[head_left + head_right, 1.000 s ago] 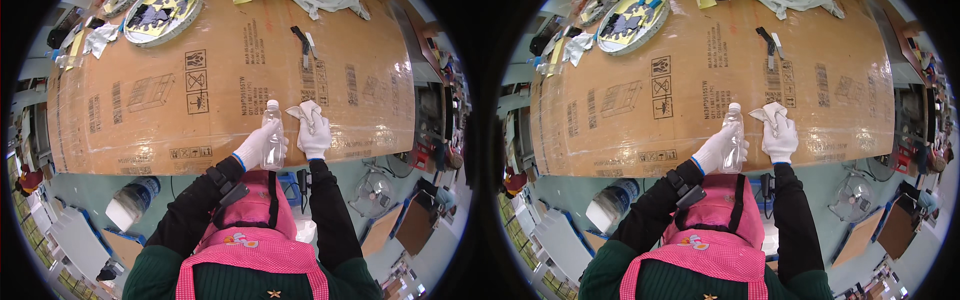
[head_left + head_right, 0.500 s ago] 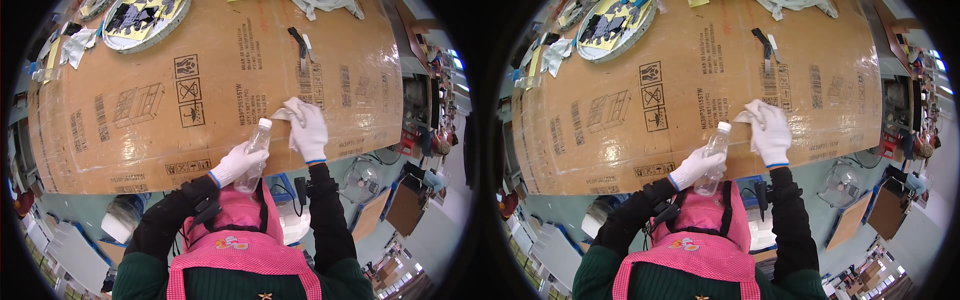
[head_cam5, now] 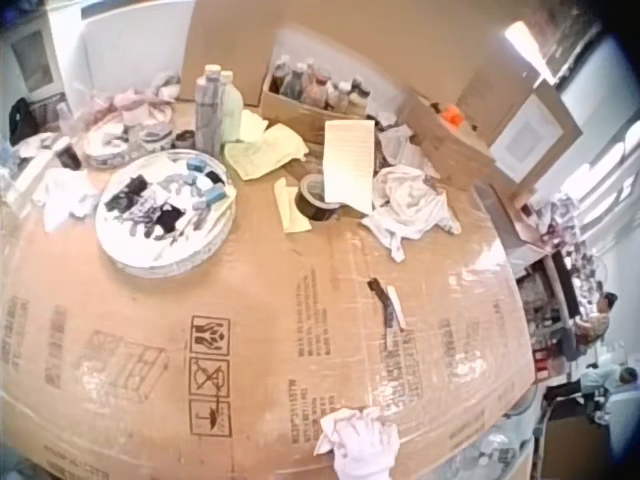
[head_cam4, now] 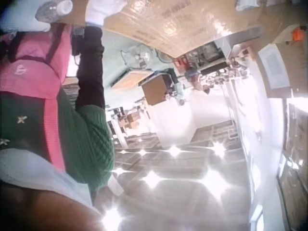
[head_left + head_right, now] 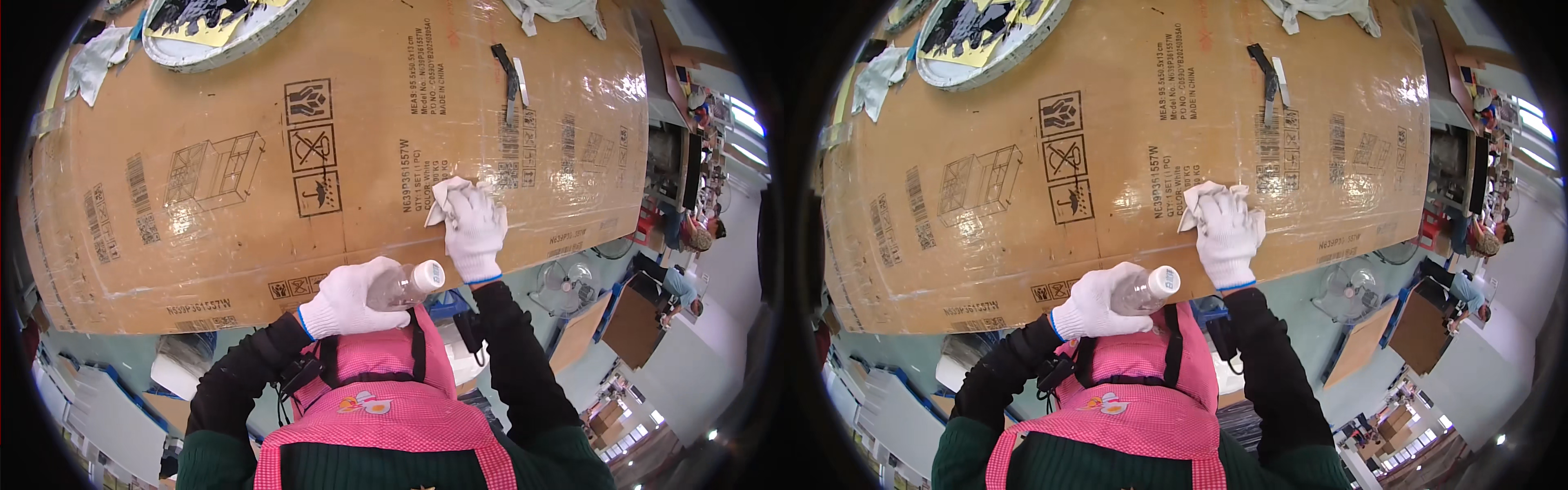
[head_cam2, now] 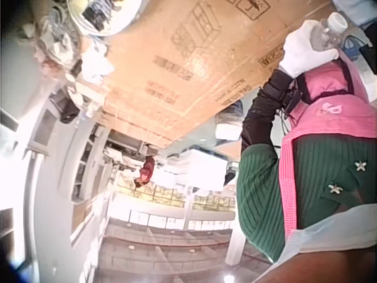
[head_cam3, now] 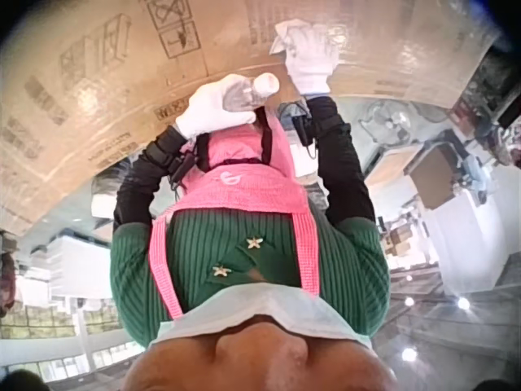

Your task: Cleaning a work table in a furniture manufacturing environment using a cloth and liquid.

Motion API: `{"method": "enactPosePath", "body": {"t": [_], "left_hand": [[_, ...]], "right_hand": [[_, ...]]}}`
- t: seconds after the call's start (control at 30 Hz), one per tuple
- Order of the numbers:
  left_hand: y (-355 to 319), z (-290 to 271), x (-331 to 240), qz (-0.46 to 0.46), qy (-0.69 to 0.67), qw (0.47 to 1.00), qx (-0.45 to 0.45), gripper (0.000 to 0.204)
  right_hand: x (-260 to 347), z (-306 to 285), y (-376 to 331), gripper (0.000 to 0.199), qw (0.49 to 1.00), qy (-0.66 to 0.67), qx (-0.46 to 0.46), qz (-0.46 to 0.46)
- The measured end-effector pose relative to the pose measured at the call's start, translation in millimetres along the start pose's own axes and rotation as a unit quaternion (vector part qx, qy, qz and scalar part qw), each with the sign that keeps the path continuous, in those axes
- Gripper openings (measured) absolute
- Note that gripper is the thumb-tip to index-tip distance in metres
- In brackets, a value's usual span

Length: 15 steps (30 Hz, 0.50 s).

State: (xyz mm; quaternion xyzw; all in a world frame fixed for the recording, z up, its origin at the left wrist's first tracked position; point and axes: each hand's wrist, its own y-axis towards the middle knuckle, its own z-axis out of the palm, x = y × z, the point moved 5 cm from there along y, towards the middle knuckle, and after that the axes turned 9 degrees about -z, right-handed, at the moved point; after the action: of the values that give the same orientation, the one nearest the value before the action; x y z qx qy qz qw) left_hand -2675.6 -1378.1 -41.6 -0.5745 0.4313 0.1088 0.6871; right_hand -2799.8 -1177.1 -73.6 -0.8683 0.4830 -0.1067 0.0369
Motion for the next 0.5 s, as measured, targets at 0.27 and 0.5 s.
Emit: {"method": "enactPosePath", "body": {"t": [0.27, 0.5], "left_hand": [[20, -11, 0, 0.066, -0.058, 0.996, -0.026, 0.073], [32, -3, 29, 0.034, -0.328, 0.943, -0.038, 0.062]], "right_hand": [[-7, -1, 16, 0.024, 0.987, -0.097, -0.129, 0.007], [-11, -9, 53, 0.025, 0.995, 0.011, -0.095, 0.020]]}}
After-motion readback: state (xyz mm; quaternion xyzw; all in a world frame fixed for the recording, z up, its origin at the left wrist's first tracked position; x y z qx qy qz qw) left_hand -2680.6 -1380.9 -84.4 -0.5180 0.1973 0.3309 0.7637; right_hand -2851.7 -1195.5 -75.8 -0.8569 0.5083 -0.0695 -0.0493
